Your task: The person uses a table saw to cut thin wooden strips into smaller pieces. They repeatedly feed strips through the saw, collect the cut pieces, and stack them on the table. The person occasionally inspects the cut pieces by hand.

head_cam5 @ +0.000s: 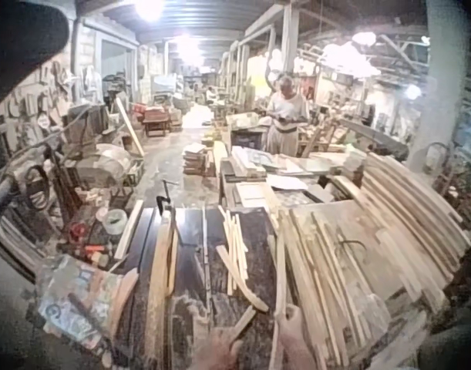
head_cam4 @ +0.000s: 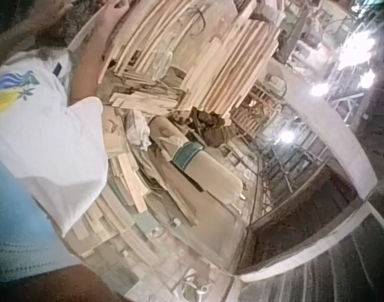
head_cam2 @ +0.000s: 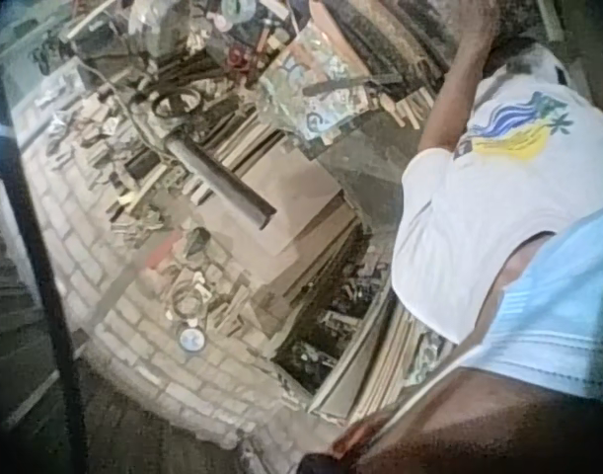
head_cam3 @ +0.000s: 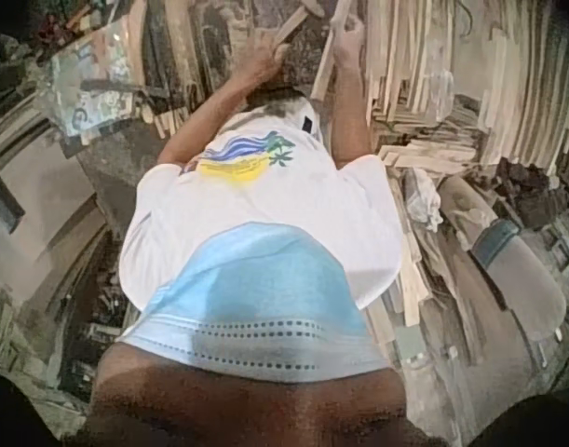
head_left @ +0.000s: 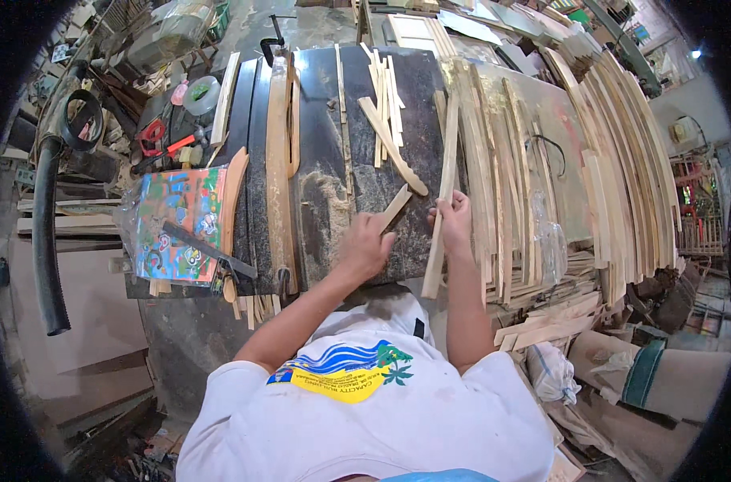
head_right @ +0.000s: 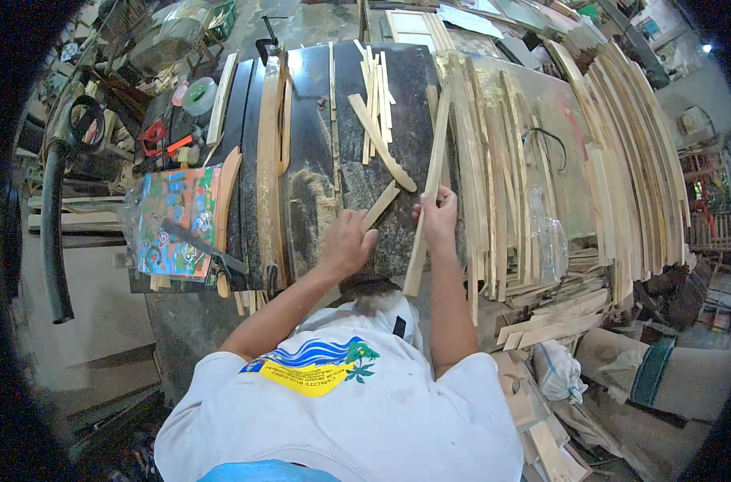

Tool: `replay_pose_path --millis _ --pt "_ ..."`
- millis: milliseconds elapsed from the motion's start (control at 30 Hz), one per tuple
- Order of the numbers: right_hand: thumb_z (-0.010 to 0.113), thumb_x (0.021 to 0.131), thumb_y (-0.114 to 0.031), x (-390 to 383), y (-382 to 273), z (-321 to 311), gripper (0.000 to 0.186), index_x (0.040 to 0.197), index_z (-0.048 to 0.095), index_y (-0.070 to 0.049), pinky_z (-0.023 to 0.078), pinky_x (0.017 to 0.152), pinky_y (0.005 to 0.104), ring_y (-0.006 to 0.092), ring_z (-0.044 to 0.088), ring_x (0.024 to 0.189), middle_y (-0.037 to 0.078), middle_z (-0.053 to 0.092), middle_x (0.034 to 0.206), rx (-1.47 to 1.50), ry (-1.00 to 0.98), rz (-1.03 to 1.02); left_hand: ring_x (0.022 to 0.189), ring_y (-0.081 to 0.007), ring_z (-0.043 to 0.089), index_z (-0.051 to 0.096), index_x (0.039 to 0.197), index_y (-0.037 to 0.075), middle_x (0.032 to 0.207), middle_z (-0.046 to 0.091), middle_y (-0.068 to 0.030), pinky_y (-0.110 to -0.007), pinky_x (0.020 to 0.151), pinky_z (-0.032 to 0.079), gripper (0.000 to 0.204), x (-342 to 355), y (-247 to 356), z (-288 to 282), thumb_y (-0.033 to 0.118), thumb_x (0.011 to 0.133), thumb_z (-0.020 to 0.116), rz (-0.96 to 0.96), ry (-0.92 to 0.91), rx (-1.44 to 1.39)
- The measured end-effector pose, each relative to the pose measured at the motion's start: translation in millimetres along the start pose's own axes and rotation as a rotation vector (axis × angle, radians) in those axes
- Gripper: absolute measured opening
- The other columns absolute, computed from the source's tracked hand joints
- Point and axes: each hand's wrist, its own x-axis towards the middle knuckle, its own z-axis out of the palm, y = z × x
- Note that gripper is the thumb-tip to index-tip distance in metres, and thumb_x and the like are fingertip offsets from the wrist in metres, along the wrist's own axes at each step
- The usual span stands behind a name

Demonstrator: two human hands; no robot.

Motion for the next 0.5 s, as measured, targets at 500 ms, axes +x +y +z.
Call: replay_pose_path --millis 500 --pt "0.049 0.111 -0.044 134.9 -81.0 28.8 0.036 0.109 0.050 -0.008 0.051 0.053 0.0356 0.0173 0.053 0.059 0.005 0.053 0.079 0.414 0.043 0.066 0.063 -0.0249 0.066 0.041 0.147 0.001 0.087 0.064 -0.0149 -0.042 0.056 0.054 0.056 -43.8 22.7 -108.7 0.026 0.102 0.061 -0.235 -0.729 -0.616"
